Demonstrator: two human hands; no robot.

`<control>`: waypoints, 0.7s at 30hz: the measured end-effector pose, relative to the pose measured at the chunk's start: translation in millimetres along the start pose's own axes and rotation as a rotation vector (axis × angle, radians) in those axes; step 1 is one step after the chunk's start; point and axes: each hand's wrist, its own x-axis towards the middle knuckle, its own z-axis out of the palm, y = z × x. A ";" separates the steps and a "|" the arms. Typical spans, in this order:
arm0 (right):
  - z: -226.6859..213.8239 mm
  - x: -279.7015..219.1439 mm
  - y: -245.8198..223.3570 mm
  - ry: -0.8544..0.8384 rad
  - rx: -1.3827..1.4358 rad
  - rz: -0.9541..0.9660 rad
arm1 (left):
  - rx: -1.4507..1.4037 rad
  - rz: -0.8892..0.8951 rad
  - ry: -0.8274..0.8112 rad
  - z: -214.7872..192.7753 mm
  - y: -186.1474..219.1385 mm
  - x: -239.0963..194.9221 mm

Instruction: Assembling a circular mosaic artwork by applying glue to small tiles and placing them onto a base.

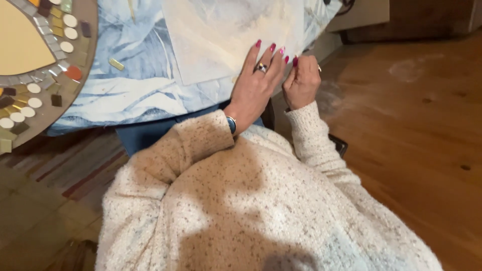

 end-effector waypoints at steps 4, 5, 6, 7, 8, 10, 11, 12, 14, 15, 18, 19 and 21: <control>3.4 5.6 2.4 0.006 -0.017 -0.014 | -0.020 -0.013 0.050 -0.8 -1.6 -0.5; 1.4 1.7 1.0 0.001 -0.020 -0.006 | -0.027 -0.009 0.044 0.6 0.0 -1.5; 1.4 0.9 0.1 -0.001 -0.022 -0.007 | -0.020 -0.003 0.040 2.3 -0.5 -1.0; 1.1 0.3 -1.4 -0.002 -0.025 -0.007 | -0.013 0.002 0.036 3.5 -1.2 -0.8; 2.0 2.2 0.0 0.003 -0.023 -0.014 | -0.007 0.000 0.042 1.8 -2.1 -0.8; 2.4 4.2 3.2 -0.008 -0.024 0.000 | -0.011 -0.005 0.036 -1.0 -2.2 -1.1; 4.0 6.0 3.4 -0.005 -0.027 0.001 | -0.011 -0.001 0.039 1.1 -3.7 1.2; 3.7 3.4 2.4 -0.003 -0.023 0.014 | -0.014 -0.004 0.039 2.5 -2.0 0.1; 1.8 -0.9 0.6 -0.002 -0.017 0.025 | -0.016 -0.011 0.038 3.8 0.6 -1.8; -0.1 -2.2 -0.5 -0.021 -0.027 0.027 | 0.003 0.003 0.002 3.1 1.4 -2.4; 4.0 5.3 1.4 -0.005 -0.040 0.024 | 0.030 0.013 -0.017 0.6 -2.1 -0.6; 5.1 6.3 2.9 0.017 -0.047 0.029 | 0.025 0.011 -0.009 -0.1 -1.8 -0.9; 1.2 -0.8 -0.9 -0.003 -0.041 0.041 | 0.023 0.030 -0.025 1.3 -0.2 -2.1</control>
